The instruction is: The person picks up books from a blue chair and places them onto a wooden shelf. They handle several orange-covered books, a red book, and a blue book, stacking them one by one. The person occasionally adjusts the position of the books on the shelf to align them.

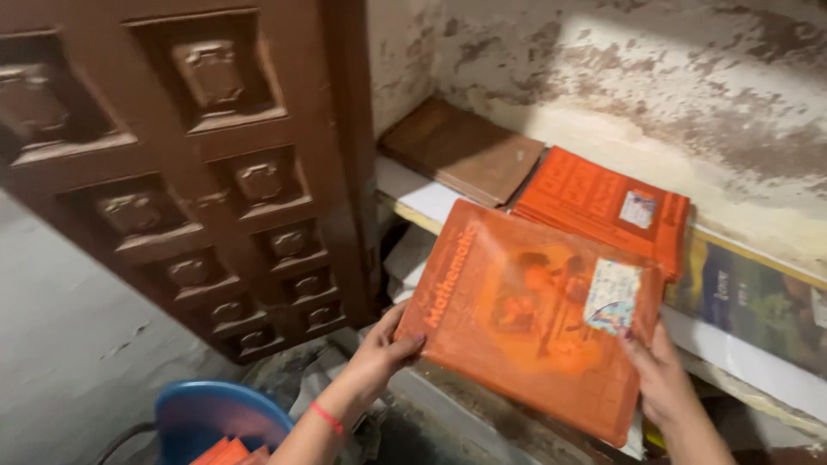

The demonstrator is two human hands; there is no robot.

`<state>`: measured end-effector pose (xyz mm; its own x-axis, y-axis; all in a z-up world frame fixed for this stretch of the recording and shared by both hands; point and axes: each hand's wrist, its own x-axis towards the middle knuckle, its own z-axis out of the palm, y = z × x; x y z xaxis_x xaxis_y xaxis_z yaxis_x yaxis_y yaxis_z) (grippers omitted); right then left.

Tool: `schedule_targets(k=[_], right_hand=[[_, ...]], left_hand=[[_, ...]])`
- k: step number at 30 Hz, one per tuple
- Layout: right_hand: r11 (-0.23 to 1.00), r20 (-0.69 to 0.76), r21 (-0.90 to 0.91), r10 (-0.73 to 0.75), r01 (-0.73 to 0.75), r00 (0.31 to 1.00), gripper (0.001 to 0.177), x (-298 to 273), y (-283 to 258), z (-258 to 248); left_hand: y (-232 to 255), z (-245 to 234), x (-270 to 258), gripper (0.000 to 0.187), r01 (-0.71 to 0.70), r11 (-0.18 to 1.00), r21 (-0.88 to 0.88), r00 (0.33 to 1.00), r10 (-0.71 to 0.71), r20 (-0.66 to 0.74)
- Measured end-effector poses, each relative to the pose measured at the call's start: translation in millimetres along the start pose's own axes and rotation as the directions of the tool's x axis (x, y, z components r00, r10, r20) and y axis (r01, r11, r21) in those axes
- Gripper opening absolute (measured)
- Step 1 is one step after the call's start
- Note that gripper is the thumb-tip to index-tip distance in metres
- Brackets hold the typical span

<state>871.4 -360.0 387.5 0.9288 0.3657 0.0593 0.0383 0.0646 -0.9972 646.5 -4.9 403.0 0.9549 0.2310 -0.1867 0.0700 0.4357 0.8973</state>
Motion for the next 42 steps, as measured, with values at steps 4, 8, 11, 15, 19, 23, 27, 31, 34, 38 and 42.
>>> schedule_targets(k=[4, 8, 11, 15, 19, 23, 27, 31, 34, 38, 42], right_hand=[[0.990, -0.086, -0.072, -0.131, 0.125, 0.988, 0.041, 46.7, -24.8, -43.4], [0.985, -0.104, -0.065, -0.169, 0.163, 0.980, 0.035, 106.2, -43.9, -82.6], [0.983, -0.116, -0.085, -0.171, 0.162, 0.978, 0.032, 156.7, -46.4, -110.3], [0.991, -0.151, -0.097, -0.104, 0.090, 0.983, 0.030, 217.7, -39.7, -135.0], [0.989, -0.220, -0.150, -0.017, -0.016, 0.975, 0.029, 259.2, -26.0, -146.4], [0.974, -0.231, -0.213, 0.032, -0.082, 0.972, 0.029, 288.9, -3.9, -156.6], [0.966, -0.193, -0.234, 0.063, -0.108, 0.979, 0.030, 304.2, 15.4, -162.4], [0.952, -0.218, -0.258, 0.110, -0.166, 0.970, 0.032, 308.1, 20.8, -158.5], [0.922, -0.256, -0.320, 0.136, -0.217, 0.957, 0.034, 307.2, 17.8, -151.1], [0.908, -0.265, -0.330, 0.173, -0.257, 0.949, 0.037, 306.9, 16.1, -149.6], [0.903, -0.223, -0.383, 0.114, -0.195, 0.968, 0.037, 316.0, 31.6, -159.7]], left_hand=[[20.4, 48.5, 79.2, 0.059, -0.110, 0.991, 0.076, 0.985, 0.099, 0.140], [35.3, 84.6, 167.1, 0.056, -0.169, 0.975, 0.145, 0.969, 0.138, 0.203], [43.8, 108.9, 234.2, 0.058, -0.161, 0.960, 0.227, 0.978, 0.126, 0.164], [48.5, 124.3, 305.6, 0.062, -0.192, 0.942, 0.276, 0.975, 0.153, 0.160], [45.1, 129.3, 349.7, 0.062, -0.169, 0.913, 0.372, 0.985, 0.143, 0.096], [37.2, 130.1, 373.0, 0.054, -0.117, 0.882, 0.456, 0.993, 0.103, 0.055], [24.0, 124.1, 389.8, 0.048, -0.084, 0.861, 0.502, 0.996, 0.083, 0.025], [11.1, 118.8, 401.5, 0.049, -0.093, 0.845, 0.526, 0.995, 0.102, 0.012], [8.2, 114.4, 405.5, 0.051, -0.065, 0.828, 0.557, 0.997, 0.081, -0.003], [5.5, 110.7, 403.3, 0.052, -0.084, 0.837, 0.541, 0.996, 0.090, 0.016], [10.0, 114.3, 392.3, 0.047, -0.088, 0.806, 0.585, 0.993, 0.116, -0.010]])
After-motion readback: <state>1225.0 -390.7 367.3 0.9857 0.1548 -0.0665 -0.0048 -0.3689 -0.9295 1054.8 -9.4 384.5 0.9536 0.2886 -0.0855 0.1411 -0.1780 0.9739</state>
